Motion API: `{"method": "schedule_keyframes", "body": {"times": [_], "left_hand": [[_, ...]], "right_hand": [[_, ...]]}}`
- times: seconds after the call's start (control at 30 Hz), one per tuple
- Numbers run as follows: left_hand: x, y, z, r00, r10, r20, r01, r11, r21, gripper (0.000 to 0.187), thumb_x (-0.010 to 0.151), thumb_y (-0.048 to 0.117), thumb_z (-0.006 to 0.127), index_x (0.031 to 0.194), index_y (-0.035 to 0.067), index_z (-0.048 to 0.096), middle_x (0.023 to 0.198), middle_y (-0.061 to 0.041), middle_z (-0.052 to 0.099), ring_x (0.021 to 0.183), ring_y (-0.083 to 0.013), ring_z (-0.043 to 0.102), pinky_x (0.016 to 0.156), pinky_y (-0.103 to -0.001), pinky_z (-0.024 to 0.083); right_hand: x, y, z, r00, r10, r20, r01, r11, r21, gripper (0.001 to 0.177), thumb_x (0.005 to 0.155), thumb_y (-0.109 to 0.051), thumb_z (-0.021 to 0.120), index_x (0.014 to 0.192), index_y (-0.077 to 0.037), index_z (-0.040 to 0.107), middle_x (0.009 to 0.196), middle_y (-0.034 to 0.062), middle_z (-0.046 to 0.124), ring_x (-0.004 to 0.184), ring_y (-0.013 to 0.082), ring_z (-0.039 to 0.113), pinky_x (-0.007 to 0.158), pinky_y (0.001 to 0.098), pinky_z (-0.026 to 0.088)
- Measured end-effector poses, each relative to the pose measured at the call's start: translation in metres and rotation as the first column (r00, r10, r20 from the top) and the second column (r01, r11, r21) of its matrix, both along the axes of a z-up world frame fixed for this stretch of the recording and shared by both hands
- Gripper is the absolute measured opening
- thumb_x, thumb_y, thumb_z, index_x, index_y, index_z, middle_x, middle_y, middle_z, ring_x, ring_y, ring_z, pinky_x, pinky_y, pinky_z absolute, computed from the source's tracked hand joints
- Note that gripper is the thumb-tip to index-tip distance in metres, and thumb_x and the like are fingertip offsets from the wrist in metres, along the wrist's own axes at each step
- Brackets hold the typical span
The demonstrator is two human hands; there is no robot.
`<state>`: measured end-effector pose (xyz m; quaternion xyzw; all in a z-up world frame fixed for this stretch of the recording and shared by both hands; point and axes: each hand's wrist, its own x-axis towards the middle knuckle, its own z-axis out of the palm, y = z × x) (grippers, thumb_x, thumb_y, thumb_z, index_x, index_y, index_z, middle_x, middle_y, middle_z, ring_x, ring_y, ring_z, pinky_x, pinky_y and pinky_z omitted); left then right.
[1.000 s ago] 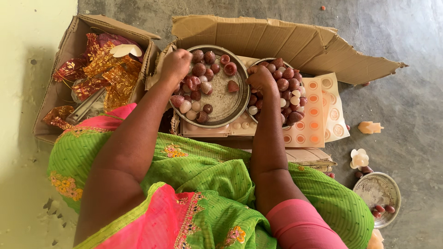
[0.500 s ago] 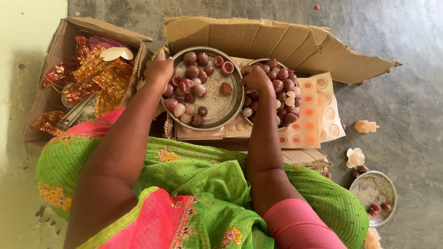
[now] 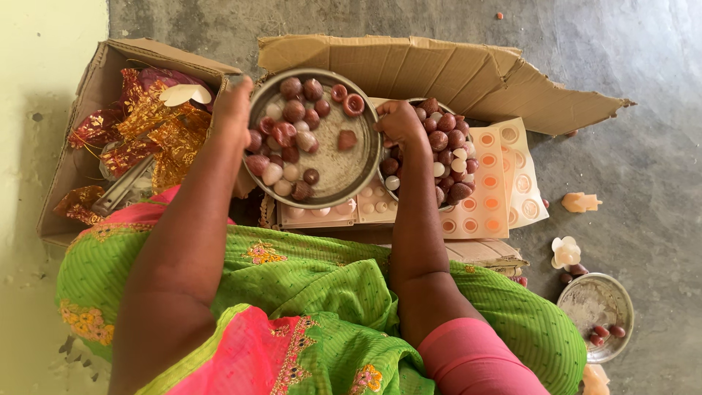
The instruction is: The person sits on the floor and assembles small round candies by placing white centers into hollowed brown shells. The person transfers the assembled candies from a metal tray into a larger bowl, handling them one at a time.
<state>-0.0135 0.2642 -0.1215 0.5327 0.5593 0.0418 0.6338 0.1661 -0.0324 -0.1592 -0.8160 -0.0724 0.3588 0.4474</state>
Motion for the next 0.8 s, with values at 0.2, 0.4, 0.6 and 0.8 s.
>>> {"method": "schedule_keyframes", "body": {"times": [0.2, 0.4, 0.6, 0.8], "left_hand": [[-0.001, 0.041, -0.001, 0.955, 0.139, 0.262, -0.166, 0.983, 0.082, 0.034, 0.091, 0.037, 0.069, 0.1, 0.004, 0.062, 0.095, -0.01, 0.063, 0.078, -0.0165, 0.067, 0.068, -0.031, 0.061], [-0.006, 0.043, -0.005, 0.978, 0.026, 0.207, -0.069, 0.977, 0.203, 0.037, 0.089, 0.033, 0.074, 0.102, -0.001, 0.067, 0.106, -0.014, 0.067, 0.086, -0.0168, 0.063, 0.074, -0.037, 0.054], [-0.008, 0.008, 0.031, 0.925, -0.213, -0.314, 0.33, 0.859, 0.391, 0.05, 0.08, 0.042, 0.077, 0.118, 0.011, 0.068, 0.121, -0.011, 0.068, 0.108, -0.0247, 0.065, 0.096, -0.042, 0.053], [-0.006, -0.008, 0.061, 0.747, -0.344, -0.568, 0.621, 0.666, 0.413, 0.06, 0.088, 0.042, 0.069, 0.14, 0.014, 0.058, 0.148, -0.012, 0.049, 0.135, -0.0396, 0.044, 0.107, -0.057, 0.042]], "right_hand": [[-0.019, 0.037, -0.01, 0.998, -0.067, -0.004, 0.068, 0.993, 0.094, 0.03, 0.078, 0.0, 0.075, 0.107, -0.006, 0.076, 0.071, 0.0053, 0.071, 0.049, 0.0134, 0.062, 0.041, 0.0296, 0.051], [-0.038, 0.053, -0.012, 0.982, -0.173, 0.078, 0.165, 0.981, 0.103, 0.033, 0.078, -0.001, 0.077, 0.11, -0.008, 0.076, 0.07, 0.0054, 0.072, 0.051, 0.0107, 0.062, 0.042, 0.0271, 0.049], [-0.024, 0.045, -0.034, 0.994, -0.087, -0.06, 0.098, 0.968, 0.229, 0.03, 0.082, -0.001, 0.074, 0.112, -0.005, 0.075, 0.074, 0.0052, 0.071, 0.052, 0.0098, 0.058, 0.042, 0.0272, 0.045], [-0.007, 0.015, -0.005, 0.993, -0.093, 0.072, 0.093, 0.996, 0.003, 0.031, 0.081, -0.007, 0.074, 0.112, -0.008, 0.075, 0.072, 0.0039, 0.07, 0.052, 0.0095, 0.058, 0.045, 0.0276, 0.046]]}}
